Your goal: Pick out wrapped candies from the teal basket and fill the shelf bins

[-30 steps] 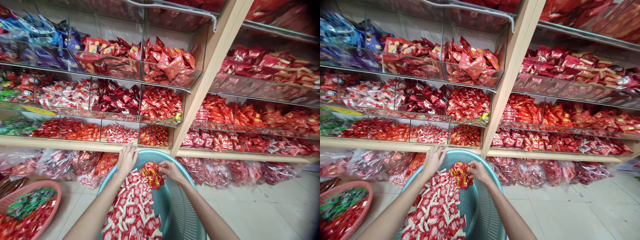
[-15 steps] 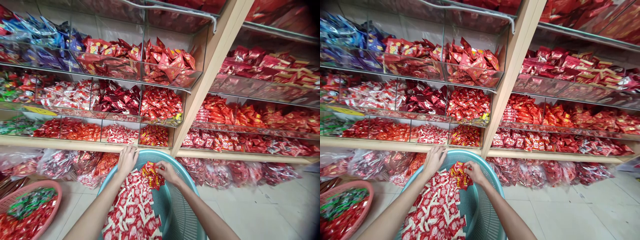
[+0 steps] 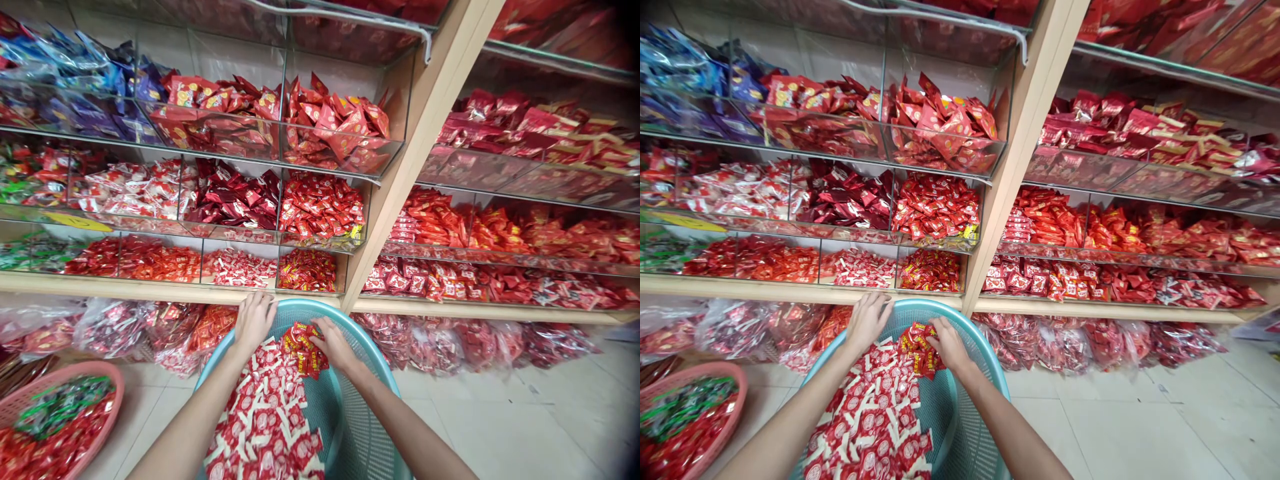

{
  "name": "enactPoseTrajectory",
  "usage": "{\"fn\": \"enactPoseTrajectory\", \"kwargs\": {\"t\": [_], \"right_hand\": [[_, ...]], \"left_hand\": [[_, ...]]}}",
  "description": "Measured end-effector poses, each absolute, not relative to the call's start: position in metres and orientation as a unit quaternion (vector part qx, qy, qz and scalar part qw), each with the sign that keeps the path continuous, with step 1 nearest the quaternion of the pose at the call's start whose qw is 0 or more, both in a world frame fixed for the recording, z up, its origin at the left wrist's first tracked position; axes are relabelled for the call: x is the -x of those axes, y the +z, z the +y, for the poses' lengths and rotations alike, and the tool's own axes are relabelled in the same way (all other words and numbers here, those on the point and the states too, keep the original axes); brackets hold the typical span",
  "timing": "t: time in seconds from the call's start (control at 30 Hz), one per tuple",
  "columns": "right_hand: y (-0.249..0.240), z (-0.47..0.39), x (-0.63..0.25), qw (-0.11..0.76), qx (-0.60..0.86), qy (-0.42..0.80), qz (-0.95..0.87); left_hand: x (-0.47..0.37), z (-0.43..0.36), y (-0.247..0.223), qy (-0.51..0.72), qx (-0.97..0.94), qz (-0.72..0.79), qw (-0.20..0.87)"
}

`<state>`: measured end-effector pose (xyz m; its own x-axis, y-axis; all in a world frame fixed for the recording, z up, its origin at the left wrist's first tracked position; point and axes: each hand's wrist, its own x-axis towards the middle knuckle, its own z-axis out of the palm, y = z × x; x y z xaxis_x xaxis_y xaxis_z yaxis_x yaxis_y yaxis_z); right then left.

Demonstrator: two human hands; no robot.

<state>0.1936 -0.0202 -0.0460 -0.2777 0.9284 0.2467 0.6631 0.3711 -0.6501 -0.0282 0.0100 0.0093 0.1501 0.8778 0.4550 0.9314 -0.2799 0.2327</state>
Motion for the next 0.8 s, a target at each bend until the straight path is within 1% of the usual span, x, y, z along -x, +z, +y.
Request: {"fn": "enactPoseTrajectory", "kwargs": {"t": [0.2, 0.33, 0.37, 0.43, 0.5, 0.6, 0.7, 0.8], "right_hand": [[-0.026, -0.027, -0.189, 0.266, 0.533, 0.143, -0.791], [-0.026, -0.025, -0.191, 0.242, 0.559, 0.114, -0.785], [-0.028, -0.024, -0.192, 0.246, 0.564, 0.114, -0.780], [-0.031, -0.022, -0.192, 0.284, 0.569, 0.138, -0.760], [-0.033, -0.019, -0.192, 0.343, 0.574, 0.211, -0.713], [-0.031, -0.018, -0.194, 0.399, 0.564, 0.416, -0.591], [-0.021, -0.018, -0.202, 0.402, 0.507, 0.593, -0.479], [-0.009, -0.018, -0.211, 0.387, 0.460, 0.673, -0.432]], "left_hand": [[0.027, 0.008, 0.011, -0.262, 0.758, -0.595, 0.050], [0.028, 0.007, 0.013, -0.262, 0.760, -0.593, 0.049], [0.028, 0.007, 0.013, -0.261, 0.760, -0.593, 0.049], [0.028, 0.007, 0.013, -0.261, 0.761, -0.592, 0.047], [0.028, 0.007, 0.013, -0.261, 0.761, -0.592, 0.046], [0.028, 0.007, 0.013, -0.260, 0.762, -0.591, 0.046], [0.027, 0.007, 0.012, -0.260, 0.762, -0.592, 0.044], [0.027, 0.007, 0.011, -0.263, 0.761, -0.591, 0.041]]}}
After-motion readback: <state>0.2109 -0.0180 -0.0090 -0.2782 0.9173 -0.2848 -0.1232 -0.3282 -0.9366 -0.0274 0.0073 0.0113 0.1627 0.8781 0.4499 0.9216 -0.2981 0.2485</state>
